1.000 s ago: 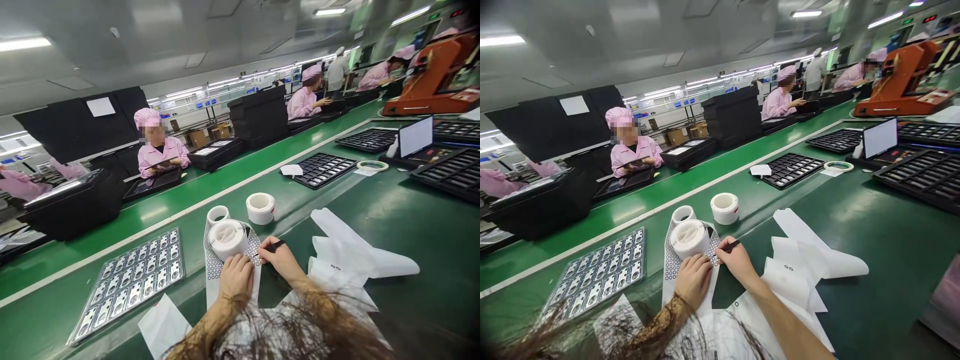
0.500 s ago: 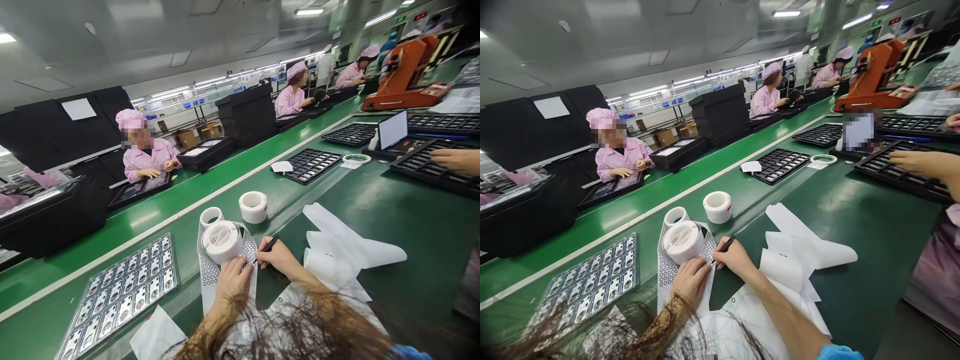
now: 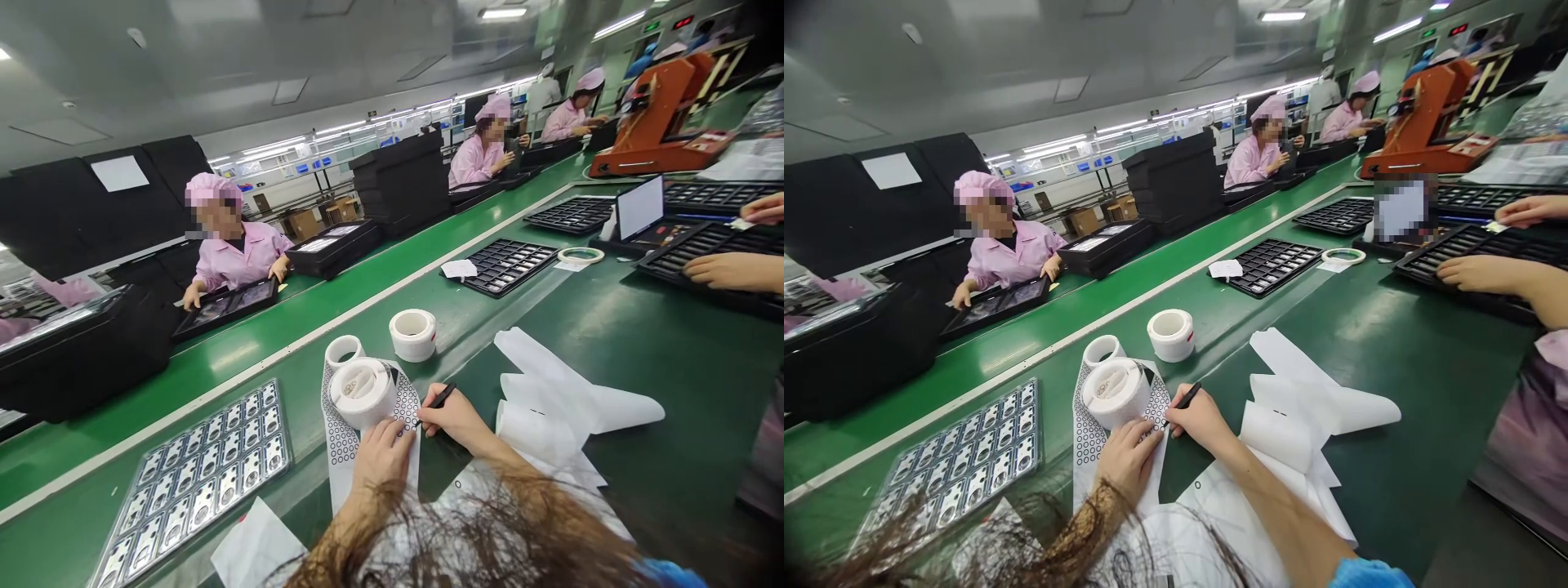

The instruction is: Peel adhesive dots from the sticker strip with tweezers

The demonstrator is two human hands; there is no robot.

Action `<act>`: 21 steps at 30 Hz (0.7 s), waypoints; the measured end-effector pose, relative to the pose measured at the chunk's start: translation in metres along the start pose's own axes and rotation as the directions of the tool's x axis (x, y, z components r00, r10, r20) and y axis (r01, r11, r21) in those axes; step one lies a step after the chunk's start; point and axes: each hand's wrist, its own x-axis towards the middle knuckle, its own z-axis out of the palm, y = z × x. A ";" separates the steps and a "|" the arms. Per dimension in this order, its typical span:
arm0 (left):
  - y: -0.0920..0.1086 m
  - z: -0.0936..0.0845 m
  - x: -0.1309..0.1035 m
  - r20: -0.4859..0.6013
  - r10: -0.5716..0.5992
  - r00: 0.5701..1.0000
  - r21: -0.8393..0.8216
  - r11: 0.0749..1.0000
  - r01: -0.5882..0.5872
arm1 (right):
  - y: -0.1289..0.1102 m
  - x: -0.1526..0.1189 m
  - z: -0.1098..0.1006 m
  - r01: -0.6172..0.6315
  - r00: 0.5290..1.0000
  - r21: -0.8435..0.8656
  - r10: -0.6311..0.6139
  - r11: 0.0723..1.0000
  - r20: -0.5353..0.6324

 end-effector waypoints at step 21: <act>-0.005 0.007 -0.002 -0.074 0.039 0.996 0.034 0.999 -0.037 | 0.008 0.004 0.002 0.035 0.999 0.030 -0.035 0.999 -0.010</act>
